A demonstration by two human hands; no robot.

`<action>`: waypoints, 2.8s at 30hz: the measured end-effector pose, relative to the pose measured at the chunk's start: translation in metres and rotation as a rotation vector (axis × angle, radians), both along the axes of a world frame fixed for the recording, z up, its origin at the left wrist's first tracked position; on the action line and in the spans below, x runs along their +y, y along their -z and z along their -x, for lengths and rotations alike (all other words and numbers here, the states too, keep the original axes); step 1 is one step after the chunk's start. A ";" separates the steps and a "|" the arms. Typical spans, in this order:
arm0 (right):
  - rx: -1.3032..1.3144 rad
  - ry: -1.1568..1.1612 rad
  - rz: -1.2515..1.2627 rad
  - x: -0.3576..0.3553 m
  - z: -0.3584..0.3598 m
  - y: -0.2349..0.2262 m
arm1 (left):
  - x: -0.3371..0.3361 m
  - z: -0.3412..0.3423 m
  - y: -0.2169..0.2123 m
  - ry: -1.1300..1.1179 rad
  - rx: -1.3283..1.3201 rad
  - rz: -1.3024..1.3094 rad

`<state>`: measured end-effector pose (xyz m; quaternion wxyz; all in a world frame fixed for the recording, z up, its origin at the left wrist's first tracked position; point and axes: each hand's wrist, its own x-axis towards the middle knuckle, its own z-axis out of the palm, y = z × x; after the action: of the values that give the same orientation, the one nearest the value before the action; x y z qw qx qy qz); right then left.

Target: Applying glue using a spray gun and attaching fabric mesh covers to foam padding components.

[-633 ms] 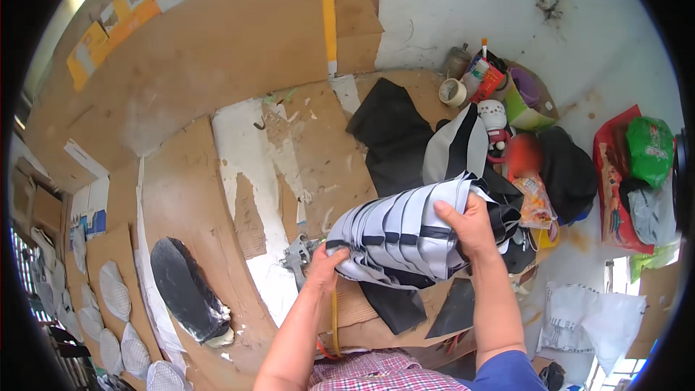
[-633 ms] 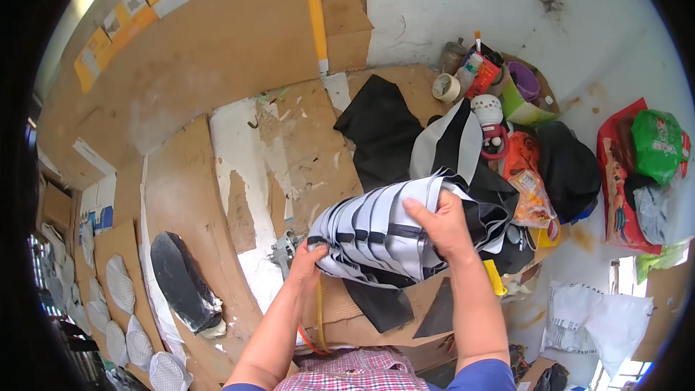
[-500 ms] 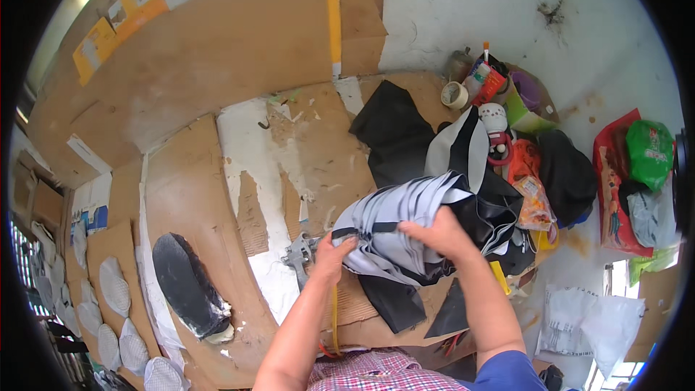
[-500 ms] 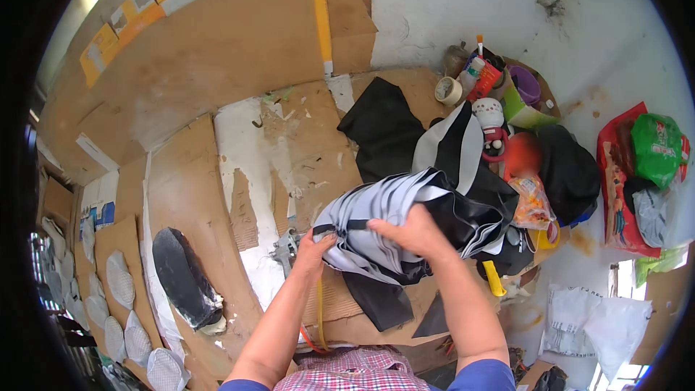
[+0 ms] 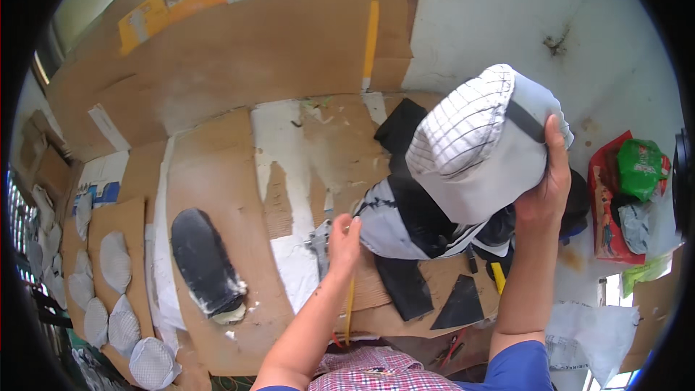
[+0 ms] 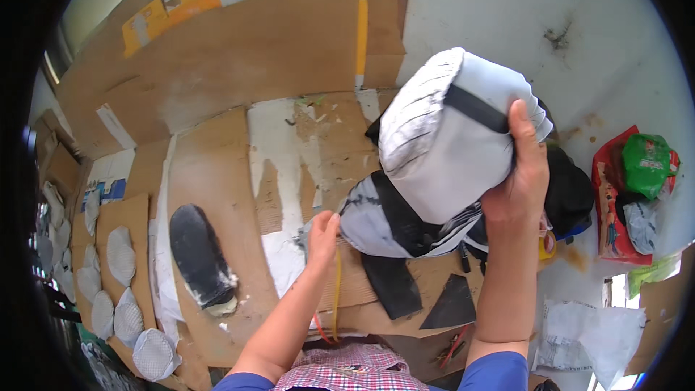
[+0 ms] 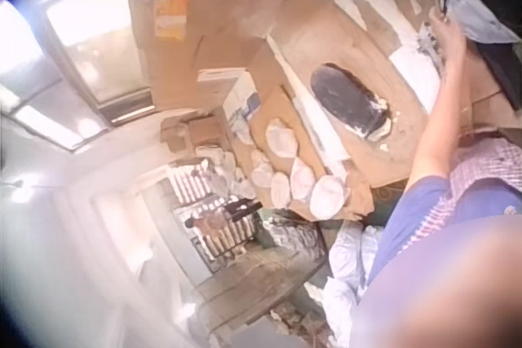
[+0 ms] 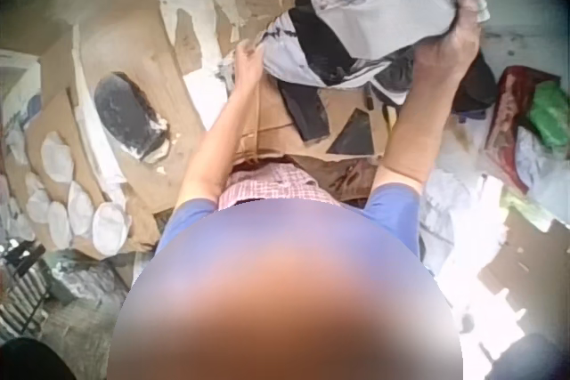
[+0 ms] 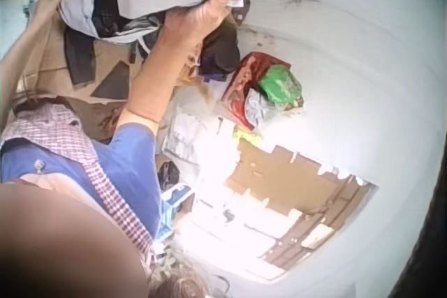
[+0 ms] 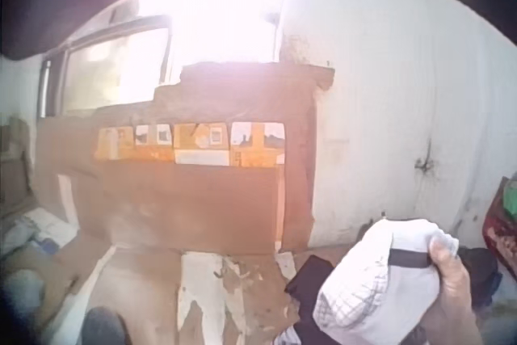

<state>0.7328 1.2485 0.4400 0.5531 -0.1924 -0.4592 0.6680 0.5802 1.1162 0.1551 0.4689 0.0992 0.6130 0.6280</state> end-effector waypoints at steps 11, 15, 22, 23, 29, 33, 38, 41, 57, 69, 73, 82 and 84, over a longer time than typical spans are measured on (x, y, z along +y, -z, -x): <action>-0.078 -0.757 0.105 -0.203 0.042 0.105 | -0.205 0.113 -0.125 -0.393 -0.550 -0.753; -0.066 -0.805 0.562 -0.264 0.072 0.214 | -0.287 0.140 -0.142 -0.454 -0.066 -0.724; -0.924 -0.299 0.262 -0.375 0.104 0.380 | -0.358 0.158 0.034 -0.643 0.838 0.439; -0.921 -0.301 0.265 -0.373 0.116 0.362 | -0.358 0.154 0.035 -0.681 0.836 0.502; -1.055 -0.031 -0.892 -0.390 0.139 0.288 | -0.333 0.199 0.009 -0.580 0.506 0.176; -1.123 -0.140 -0.527 -0.379 0.132 0.321 | -0.336 0.249 -0.022 0.031 0.254 -0.046; -1.064 -0.330 -0.379 -0.364 0.139 0.270 | -0.324 0.221 -0.077 -0.173 0.367 -0.192; -0.969 -0.359 -0.317 -0.370 0.142 0.242 | -0.337 0.219 -0.111 -0.318 0.863 -0.104; -1.084 -0.212 -1.332 -0.416 0.191 0.304 | -0.307 0.272 -0.062 0.140 1.258 0.272; -1.049 -0.001 -1.041 -0.327 0.151 0.312 | -0.300 0.256 -0.077 0.137 1.305 0.350; -1.354 0.331 -0.858 -0.245 0.105 0.350 | -0.272 0.246 -0.088 0.299 1.383 0.515; -1.362 -0.018 -0.467 -0.177 0.071 0.311 | -0.320 0.197 -0.041 -0.519 0.954 0.230; -1.080 -0.151 -0.369 -0.196 0.034 0.281 | -0.339 0.172 -0.014 -0.512 1.017 0.310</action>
<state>0.6991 1.0527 0.1588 0.2154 -0.3731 -0.7979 0.4216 0.4086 0.7768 0.1694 -0.0412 0.1672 0.8500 0.4979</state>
